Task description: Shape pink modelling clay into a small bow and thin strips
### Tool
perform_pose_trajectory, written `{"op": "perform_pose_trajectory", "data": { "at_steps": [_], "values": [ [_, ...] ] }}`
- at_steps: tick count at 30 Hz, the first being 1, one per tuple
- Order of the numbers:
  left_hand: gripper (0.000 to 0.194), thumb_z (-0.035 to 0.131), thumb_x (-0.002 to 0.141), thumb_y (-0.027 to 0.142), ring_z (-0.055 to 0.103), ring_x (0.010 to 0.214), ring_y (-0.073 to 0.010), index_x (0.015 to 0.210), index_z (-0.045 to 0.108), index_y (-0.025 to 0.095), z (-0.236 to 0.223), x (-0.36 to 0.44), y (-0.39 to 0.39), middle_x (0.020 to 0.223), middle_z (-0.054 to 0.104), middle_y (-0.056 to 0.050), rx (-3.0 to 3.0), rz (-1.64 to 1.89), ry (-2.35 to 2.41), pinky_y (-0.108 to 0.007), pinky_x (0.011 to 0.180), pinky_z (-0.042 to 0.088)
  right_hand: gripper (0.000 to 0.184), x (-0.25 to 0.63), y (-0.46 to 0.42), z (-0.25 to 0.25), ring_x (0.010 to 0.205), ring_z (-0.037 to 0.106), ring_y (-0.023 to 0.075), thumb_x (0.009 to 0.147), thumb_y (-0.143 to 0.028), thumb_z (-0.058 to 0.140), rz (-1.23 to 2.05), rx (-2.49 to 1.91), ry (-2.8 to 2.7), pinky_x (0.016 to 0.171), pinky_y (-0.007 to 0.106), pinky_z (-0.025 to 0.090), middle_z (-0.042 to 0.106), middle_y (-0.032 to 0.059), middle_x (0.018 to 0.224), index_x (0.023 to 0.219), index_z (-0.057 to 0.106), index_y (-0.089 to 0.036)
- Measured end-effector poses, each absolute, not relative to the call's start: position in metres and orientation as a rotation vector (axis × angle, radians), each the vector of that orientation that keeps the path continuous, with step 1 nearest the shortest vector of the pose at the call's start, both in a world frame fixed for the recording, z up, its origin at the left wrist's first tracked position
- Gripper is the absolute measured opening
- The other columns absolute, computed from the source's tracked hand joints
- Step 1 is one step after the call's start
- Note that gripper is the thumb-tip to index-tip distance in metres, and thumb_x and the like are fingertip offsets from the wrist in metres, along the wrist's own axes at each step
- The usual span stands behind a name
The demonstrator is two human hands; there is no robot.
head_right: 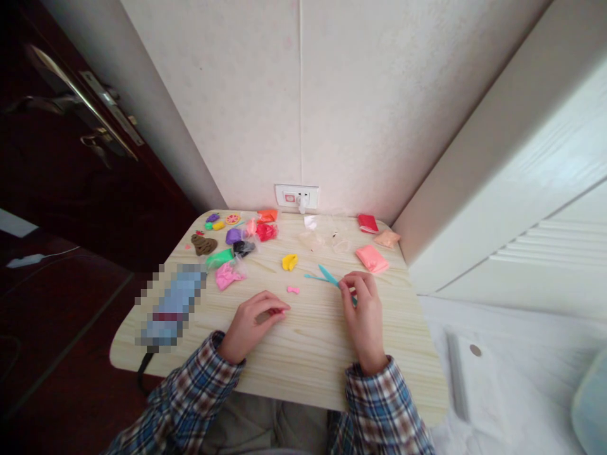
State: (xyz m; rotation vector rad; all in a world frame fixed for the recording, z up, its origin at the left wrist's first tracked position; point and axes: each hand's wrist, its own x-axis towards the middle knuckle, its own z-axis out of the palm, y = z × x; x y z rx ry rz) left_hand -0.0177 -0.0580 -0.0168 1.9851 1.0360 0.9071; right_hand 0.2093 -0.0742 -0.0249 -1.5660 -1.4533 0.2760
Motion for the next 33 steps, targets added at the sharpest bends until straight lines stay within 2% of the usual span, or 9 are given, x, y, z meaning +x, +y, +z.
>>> {"op": "perform_pose_trajectory", "data": {
  "at_steps": [5, 8, 12, 18, 24, 33],
  "values": [
    [0.014, 0.062, 0.081, 0.007, 0.061, 0.077, -0.0137, 0.086, 0.069, 0.017, -0.016, -0.02, -0.053, 0.083, 0.063, -0.003, 1.994, 0.877, 1.133, -0.025, 0.072, 0.05, 0.015, 0.207, -0.078, -0.022, 0.075, 0.055, 0.0142, 0.09, -0.031, 0.047, 0.284, -1.581, -1.452, 0.067, 0.031, 0.047, 0.057, 0.0035, 0.088, 0.085, 0.056, -0.02],
    [0.01, 0.063, 0.08, 0.007, 0.059, 0.081, -0.0165, 0.082, 0.067, 0.016, -0.016, -0.021, -0.054, 0.083, 0.063, -0.003, 2.069, 0.834, 1.22, -0.029, 0.075, 0.049, 0.016, 0.206, -0.081, -0.02, 0.069, 0.054, 0.0126, 0.09, -0.031, 0.047, 0.295, -1.593, -1.453, 0.065, 0.03, 0.046, 0.057, 0.0023, 0.086, 0.084, 0.057, -0.02],
    [0.007, 0.062, 0.082, 0.011, 0.055, 0.089, -0.0201, 0.085, 0.065, 0.016, -0.018, -0.021, -0.056, 0.086, 0.061, -0.004, 2.215, 0.792, 1.303, -0.035, 0.081, 0.047, 0.016, 0.206, -0.084, -0.019, 0.07, 0.054, 0.0127, 0.09, -0.031, 0.048, 0.302, -1.599, -1.454, 0.064, 0.029, 0.045, 0.057, 0.0022, 0.086, 0.084, 0.057, -0.02],
    [0.014, 0.06, 0.085, 0.02, 0.053, 0.092, -0.0213, 0.099, 0.062, 0.016, -0.016, -0.035, -0.059, 0.095, 0.06, -0.007, 2.396, 0.856, 1.222, -0.037, 0.083, 0.047, 0.018, 0.205, -0.085, -0.017, 0.069, 0.055, 0.0136, 0.089, -0.034, 0.048, 0.296, -1.616, -1.468, 0.06, 0.028, 0.046, 0.058, 0.0033, 0.085, 0.083, 0.058, -0.02],
    [0.016, 0.064, 0.083, 0.024, 0.053, 0.092, -0.0222, 0.097, 0.063, 0.018, -0.014, -0.041, -0.06, 0.095, 0.062, -0.007, 2.431, 0.835, 1.195, -0.038, 0.082, 0.045, 0.018, 0.202, -0.084, -0.016, 0.07, 0.055, 0.0147, 0.089, -0.034, 0.047, 0.289, -1.624, -1.505, 0.062, 0.03, 0.046, 0.059, 0.0038, 0.084, 0.083, 0.058, -0.021],
    [0.008, 0.068, 0.079, 0.016, 0.054, 0.089, -0.0209, 0.084, 0.063, 0.018, -0.017, -0.03, -0.057, 0.09, 0.063, -0.004, 2.346, 0.786, 1.248, -0.037, 0.08, 0.044, 0.018, 0.202, -0.086, -0.018, 0.071, 0.055, 0.0145, 0.089, -0.035, 0.048, 0.319, -1.658, -1.518, 0.062, 0.028, 0.045, 0.058, 0.0023, 0.082, 0.082, 0.057, -0.021]
  ]
}}
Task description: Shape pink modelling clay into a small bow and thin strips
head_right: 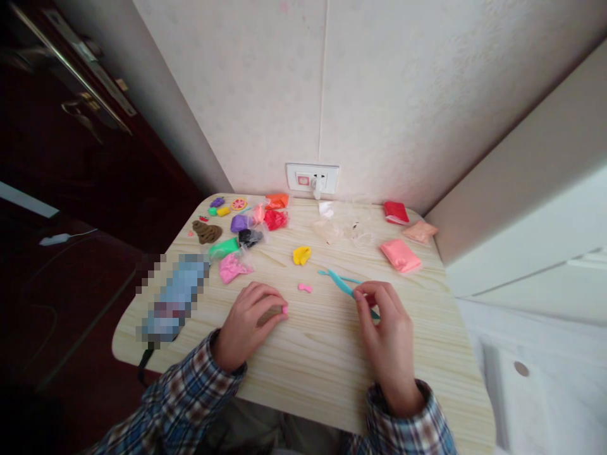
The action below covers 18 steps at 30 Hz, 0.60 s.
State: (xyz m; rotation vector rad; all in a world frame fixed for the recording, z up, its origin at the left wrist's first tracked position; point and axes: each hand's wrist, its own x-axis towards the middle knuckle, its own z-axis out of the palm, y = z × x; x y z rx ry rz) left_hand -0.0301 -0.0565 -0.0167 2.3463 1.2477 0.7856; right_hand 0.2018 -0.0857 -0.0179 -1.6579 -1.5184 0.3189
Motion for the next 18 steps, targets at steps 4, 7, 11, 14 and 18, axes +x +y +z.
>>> {"op": "perform_pose_trajectory", "data": {
  "at_steps": [4, 7, 11, 14, 18],
  "values": [
    [0.009, 0.069, 0.078, 0.016, 0.054, 0.089, -0.0208, 0.082, 0.062, 0.018, -0.0175, -0.0305, -0.0566, 0.088, 0.063, -0.004, 2.333, 0.789, 1.259, -0.036, 0.08, 0.043, 0.019, 0.2023, -0.0865, -0.0179, 0.072, 0.056, 0.0153, 0.089, -0.037, 0.048, 0.34, -1.663, -1.519, 0.065, 0.03, 0.046, 0.059, 0.0025, 0.082, 0.082, 0.058, -0.021],
    [0.009, 0.07, 0.077, 0.016, 0.054, 0.089, -0.0207, 0.082, 0.062, 0.018, -0.0181, -0.0306, -0.0563, 0.088, 0.063, -0.003, 2.312, 0.791, 1.266, -0.036, 0.08, 0.043, 0.02, 0.2027, -0.0868, -0.0176, 0.072, 0.056, 0.0159, 0.089, -0.037, 0.048, 0.359, -1.676, -1.51, 0.062, 0.029, 0.046, 0.059, 0.0034, 0.083, 0.083, 0.058, -0.021],
    [0.009, 0.07, 0.077, 0.016, 0.054, 0.089, -0.0206, 0.082, 0.063, 0.019, -0.0184, -0.0313, -0.0554, 0.088, 0.063, -0.003, 2.271, 0.801, 1.271, -0.036, 0.08, 0.043, 0.02, 0.2029, -0.0871, -0.0179, 0.07, 0.057, 0.0154, 0.088, -0.038, 0.048, 0.354, -1.691, -1.501, 0.056, 0.027, 0.045, 0.06, 0.0031, 0.081, 0.082, 0.058, -0.021],
    [0.008, 0.069, 0.078, 0.017, 0.054, 0.089, -0.0205, 0.083, 0.063, 0.019, -0.0176, -0.031, -0.0546, 0.088, 0.063, -0.003, 2.281, 0.829, 1.27, -0.035, 0.08, 0.043, 0.023, 0.2027, -0.0881, -0.018, 0.069, 0.058, 0.0163, 0.088, -0.04, 0.048, 0.376, -1.725, -1.476, 0.05, 0.025, 0.042, 0.061, 0.0033, 0.076, 0.082, 0.058, -0.021],
    [0.009, 0.069, 0.078, 0.02, 0.054, 0.089, -0.0208, 0.083, 0.062, 0.019, -0.0161, -0.0252, -0.054, 0.088, 0.063, -0.003, 2.358, 0.826, 1.291, -0.036, 0.08, 0.042, 0.026, 0.2024, -0.0899, -0.0175, 0.065, 0.06, 0.0163, 0.088, -0.043, 0.046, 0.434, -1.753, -1.467, 0.052, 0.025, 0.044, 0.063, 0.0023, 0.071, 0.081, 0.059, -0.021]
  ]
}}
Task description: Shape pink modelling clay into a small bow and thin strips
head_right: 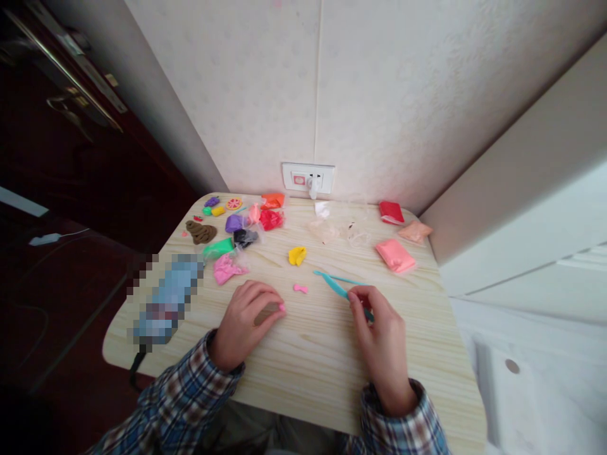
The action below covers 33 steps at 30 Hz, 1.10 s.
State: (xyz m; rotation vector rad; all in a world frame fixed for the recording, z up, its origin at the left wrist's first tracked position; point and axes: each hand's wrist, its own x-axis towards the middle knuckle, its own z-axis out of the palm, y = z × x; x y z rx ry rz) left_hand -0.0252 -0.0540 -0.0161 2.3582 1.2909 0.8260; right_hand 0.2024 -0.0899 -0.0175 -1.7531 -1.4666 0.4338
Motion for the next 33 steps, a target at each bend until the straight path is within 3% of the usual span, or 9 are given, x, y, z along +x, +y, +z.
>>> {"op": "perform_pose_trajectory", "data": {
  "at_steps": [6, 26, 33],
  "values": [
    [0.011, 0.07, 0.077, 0.017, 0.054, 0.09, -0.0208, 0.082, 0.061, 0.018, -0.018, -0.015, -0.054, 0.088, 0.063, -0.002, 2.338, 0.775, 1.314, -0.036, 0.08, 0.041, 0.024, 0.202, -0.091, -0.018, 0.065, 0.061, 0.0148, 0.089, -0.042, 0.046, 0.435, -1.762, -1.486, 0.059, 0.025, 0.045, 0.065, 0.001, 0.073, 0.083, 0.058, -0.022],
    [0.017, 0.075, 0.072, 0.018, 0.054, 0.093, -0.0221, 0.081, 0.061, 0.019, -0.017, -0.016, -0.055, 0.091, 0.062, -0.003, 2.314, 0.769, 1.344, -0.037, 0.082, 0.041, 0.024, 0.202, -0.089, -0.02, 0.065, 0.062, 0.0158, 0.089, -0.042, 0.046, 0.462, -1.745, -1.533, 0.058, 0.026, 0.044, 0.066, 0.0015, 0.074, 0.083, 0.058, -0.022],
    [0.011, 0.071, 0.077, 0.02, 0.055, 0.091, -0.0215, 0.082, 0.061, 0.019, -0.016, -0.012, -0.053, 0.089, 0.062, -0.002, 2.303, 0.772, 1.436, -0.037, 0.081, 0.039, 0.024, 0.2, -0.09, -0.019, 0.061, 0.06, 0.0143, 0.089, -0.041, 0.046, 0.463, -1.725, -1.561, 0.056, 0.025, 0.043, 0.065, 0.0005, 0.071, 0.082, 0.058, -0.022]
  ]
}}
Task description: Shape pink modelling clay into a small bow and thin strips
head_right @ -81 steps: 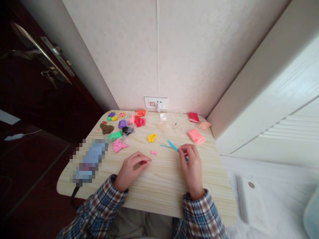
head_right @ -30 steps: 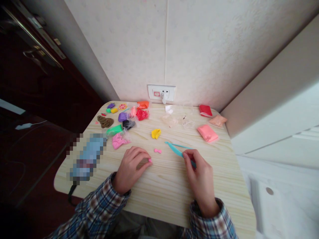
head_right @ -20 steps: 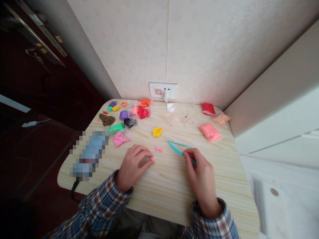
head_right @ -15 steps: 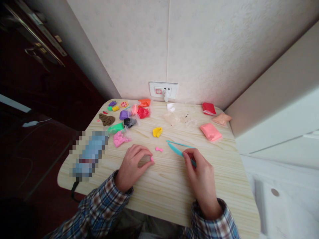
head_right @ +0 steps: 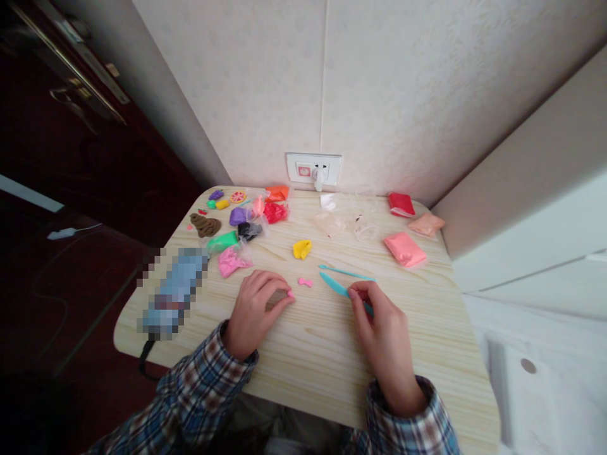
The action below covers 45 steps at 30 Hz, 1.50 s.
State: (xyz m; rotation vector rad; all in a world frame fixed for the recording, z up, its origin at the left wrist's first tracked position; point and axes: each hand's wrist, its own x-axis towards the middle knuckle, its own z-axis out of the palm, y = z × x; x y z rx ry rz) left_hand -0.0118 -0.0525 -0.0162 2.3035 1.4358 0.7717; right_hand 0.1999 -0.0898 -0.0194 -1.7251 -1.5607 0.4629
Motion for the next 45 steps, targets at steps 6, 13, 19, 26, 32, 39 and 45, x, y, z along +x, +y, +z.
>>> {"op": "perform_pose_trajectory", "data": {
  "at_steps": [6, 13, 19, 26, 32, 39, 45],
  "values": [
    [0.01, 0.071, 0.077, 0.019, 0.054, 0.092, -0.0211, 0.082, 0.062, 0.019, -0.017, -0.008, -0.053, 0.09, 0.062, -0.002, 2.295, 0.749, 1.505, -0.037, 0.082, 0.039, 0.025, 0.199, -0.09, -0.017, 0.059, 0.059, 0.0139, 0.089, -0.043, 0.045, 0.486, -1.762, -1.529, 0.054, 0.024, 0.043, 0.064, 0.0011, 0.071, 0.091, 0.057, -0.021],
    [0.01, 0.071, 0.077, 0.022, 0.055, 0.09, -0.0202, 0.079, 0.062, 0.019, -0.015, -0.008, -0.055, 0.088, 0.063, -0.002, 2.312, 0.834, 1.453, -0.036, 0.082, 0.04, 0.022, 0.197, -0.094, -0.017, 0.062, 0.059, 0.0124, 0.088, -0.038, 0.051, 0.555, -1.652, -1.629, 0.054, 0.022, 0.044, 0.061, -0.0006, 0.072, 0.101, 0.055, -0.021],
    [0.014, 0.075, 0.073, 0.022, 0.055, 0.089, -0.0203, 0.08, 0.063, 0.018, -0.017, -0.013, -0.056, 0.088, 0.063, -0.002, 2.338, 0.856, 1.387, -0.037, 0.083, 0.04, 0.01, 0.189, -0.099, -0.017, 0.07, 0.061, 0.0112, 0.09, -0.027, 0.051, 0.518, -1.501, -1.84, 0.06, 0.021, 0.047, 0.065, -0.0005, 0.08, 0.097, 0.056, -0.022],
    [0.013, 0.073, 0.076, 0.028, 0.055, 0.088, -0.0206, 0.079, 0.064, 0.018, -0.016, -0.018, -0.057, 0.089, 0.065, -0.003, 2.355, 0.861, 1.356, -0.038, 0.081, 0.04, 0.006, 0.179, -0.107, -0.017, 0.061, 0.058, 0.0104, 0.09, -0.02, 0.051, 0.374, -1.34, -2.007, 0.056, 0.022, 0.045, 0.063, -0.0017, 0.069, 0.093, 0.056, -0.02],
    [0.018, 0.071, 0.077, 0.033, 0.056, 0.088, -0.0203, 0.085, 0.066, 0.018, -0.014, -0.023, -0.057, 0.089, 0.065, -0.004, 2.35, 0.864, 1.291, -0.037, 0.081, 0.041, 0.006, 0.176, -0.108, -0.016, 0.058, 0.059, 0.01, 0.089, -0.017, 0.051, 0.397, -1.323, -2.022, 0.054, 0.022, 0.045, 0.064, -0.0009, 0.068, 0.09, 0.056, -0.02],
    [0.01, 0.063, 0.085, 0.025, 0.056, 0.086, -0.0194, 0.089, 0.066, 0.017, -0.013, -0.038, -0.05, 0.088, 0.066, -0.005, 2.443, 0.94, 1.225, -0.036, 0.08, 0.045, 0.008, 0.171, -0.106, -0.018, 0.058, 0.061, 0.0105, 0.09, -0.017, 0.049, 0.414, -1.302, -2.049, 0.054, 0.022, 0.047, 0.067, -0.0005, 0.07, 0.09, 0.056, -0.02],
    [0.005, 0.062, 0.085, 0.018, 0.057, 0.083, -0.0173, 0.088, 0.066, 0.017, -0.011, -0.046, -0.046, 0.083, 0.068, -0.004, 2.57, 1.005, 1.117, -0.036, 0.079, 0.047, 0.008, 0.172, -0.103, -0.019, 0.06, 0.061, 0.0102, 0.09, -0.018, 0.049, 0.419, -1.315, -2.055, 0.054, 0.022, 0.047, 0.067, -0.0004, 0.07, 0.091, 0.057, -0.02]
  ]
}}
